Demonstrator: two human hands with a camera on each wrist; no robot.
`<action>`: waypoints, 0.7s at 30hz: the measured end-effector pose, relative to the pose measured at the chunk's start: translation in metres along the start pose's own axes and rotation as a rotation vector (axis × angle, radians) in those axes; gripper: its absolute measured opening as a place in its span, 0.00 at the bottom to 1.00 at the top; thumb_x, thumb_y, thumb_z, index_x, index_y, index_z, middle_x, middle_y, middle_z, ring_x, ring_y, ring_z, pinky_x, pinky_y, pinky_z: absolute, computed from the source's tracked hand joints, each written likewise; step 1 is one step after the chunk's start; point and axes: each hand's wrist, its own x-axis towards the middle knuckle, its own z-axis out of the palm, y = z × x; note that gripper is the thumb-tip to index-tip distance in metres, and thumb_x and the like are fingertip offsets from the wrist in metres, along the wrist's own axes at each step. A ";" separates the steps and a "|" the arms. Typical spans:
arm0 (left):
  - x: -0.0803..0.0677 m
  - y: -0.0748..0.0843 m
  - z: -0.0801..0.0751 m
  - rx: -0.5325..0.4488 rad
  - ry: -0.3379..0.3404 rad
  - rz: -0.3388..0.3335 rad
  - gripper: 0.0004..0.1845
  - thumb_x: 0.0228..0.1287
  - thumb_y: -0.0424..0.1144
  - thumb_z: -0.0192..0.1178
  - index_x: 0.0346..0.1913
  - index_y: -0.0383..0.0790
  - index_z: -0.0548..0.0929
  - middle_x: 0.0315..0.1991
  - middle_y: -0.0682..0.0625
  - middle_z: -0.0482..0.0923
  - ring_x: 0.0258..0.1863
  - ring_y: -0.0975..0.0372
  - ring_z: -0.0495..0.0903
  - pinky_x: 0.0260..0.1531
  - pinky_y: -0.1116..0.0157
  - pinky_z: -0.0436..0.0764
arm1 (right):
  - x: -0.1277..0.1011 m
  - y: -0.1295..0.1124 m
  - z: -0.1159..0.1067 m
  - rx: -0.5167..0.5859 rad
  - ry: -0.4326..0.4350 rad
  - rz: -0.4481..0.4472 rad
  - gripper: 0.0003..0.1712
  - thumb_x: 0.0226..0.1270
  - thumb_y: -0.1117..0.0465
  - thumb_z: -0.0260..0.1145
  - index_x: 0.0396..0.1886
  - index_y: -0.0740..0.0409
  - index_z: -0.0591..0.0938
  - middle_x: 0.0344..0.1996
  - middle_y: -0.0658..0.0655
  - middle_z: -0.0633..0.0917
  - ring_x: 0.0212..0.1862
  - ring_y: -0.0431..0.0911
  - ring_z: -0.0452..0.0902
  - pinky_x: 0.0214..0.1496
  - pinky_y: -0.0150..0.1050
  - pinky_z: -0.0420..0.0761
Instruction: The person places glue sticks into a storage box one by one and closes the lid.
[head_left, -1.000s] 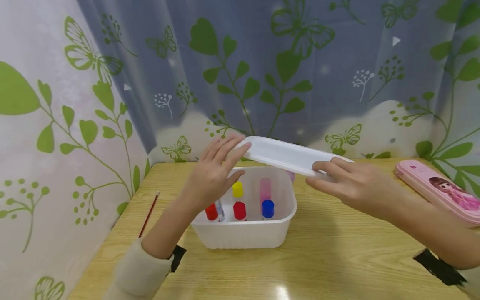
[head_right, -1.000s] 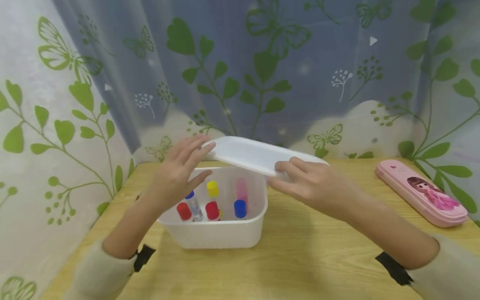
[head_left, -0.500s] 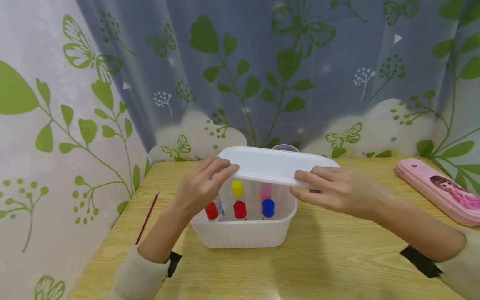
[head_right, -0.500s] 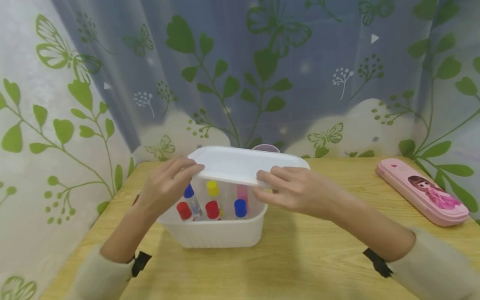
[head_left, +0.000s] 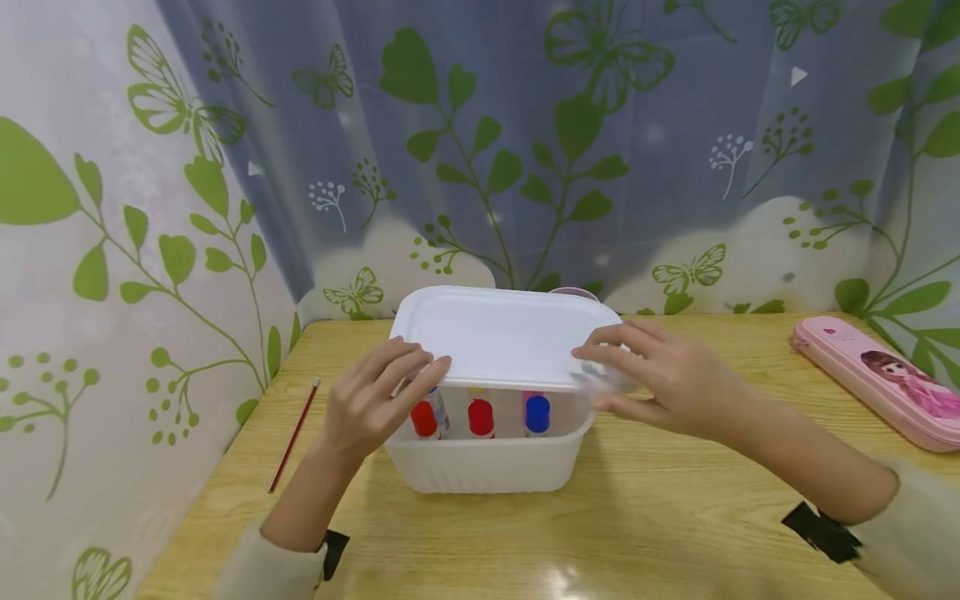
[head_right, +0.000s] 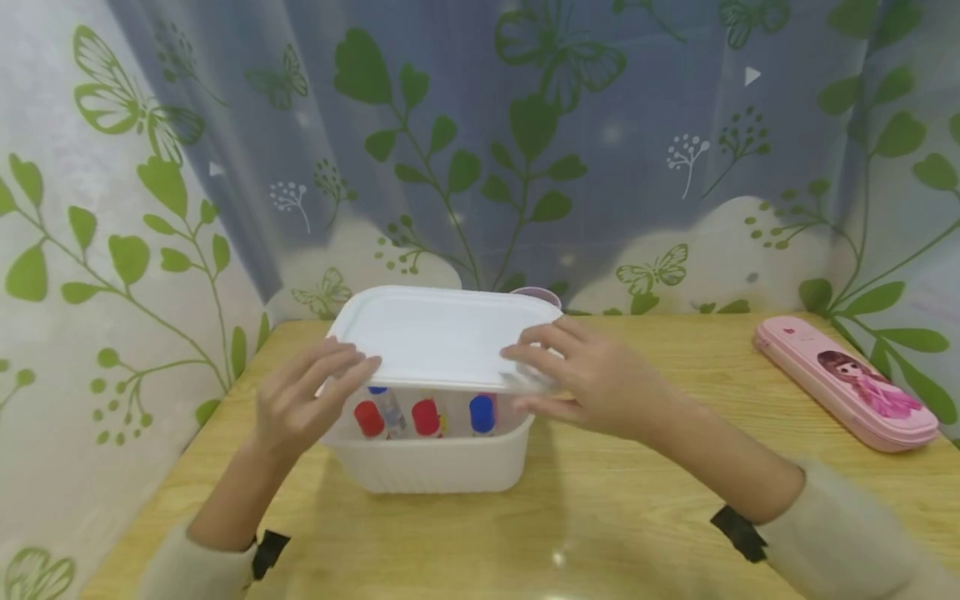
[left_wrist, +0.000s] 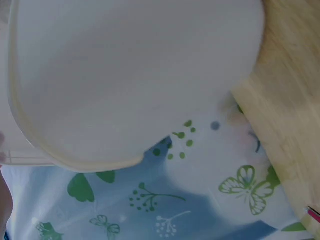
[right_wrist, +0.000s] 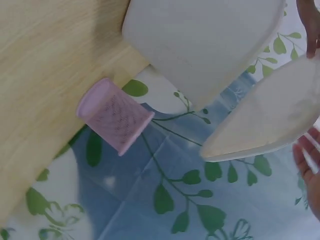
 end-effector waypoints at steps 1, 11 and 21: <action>-0.001 0.000 -0.002 0.008 0.011 0.002 0.09 0.59 0.21 0.56 0.35 0.34 0.84 0.28 0.44 0.80 0.25 0.55 0.80 0.28 0.60 0.81 | -0.003 0.002 0.001 0.042 0.006 0.109 0.25 0.69 0.43 0.51 0.49 0.58 0.78 0.42 0.56 0.78 0.38 0.48 0.73 0.33 0.42 0.77; -0.009 0.007 -0.017 0.026 0.036 -0.025 0.10 0.60 0.21 0.55 0.34 0.35 0.84 0.26 0.45 0.80 0.23 0.55 0.80 0.23 0.59 0.80 | -0.018 0.024 0.013 0.890 -0.167 1.146 0.38 0.70 0.54 0.55 0.70 0.66 0.49 0.53 0.71 0.68 0.40 0.51 0.77 0.37 0.41 0.79; -0.020 0.009 -0.026 -0.011 -0.064 -0.078 0.12 0.62 0.22 0.53 0.36 0.38 0.85 0.27 0.46 0.80 0.24 0.57 0.80 0.24 0.61 0.80 | -0.016 0.025 0.028 1.140 -0.134 1.233 0.34 0.66 0.63 0.58 0.67 0.70 0.56 0.46 0.63 0.72 0.37 0.44 0.75 0.34 0.36 0.79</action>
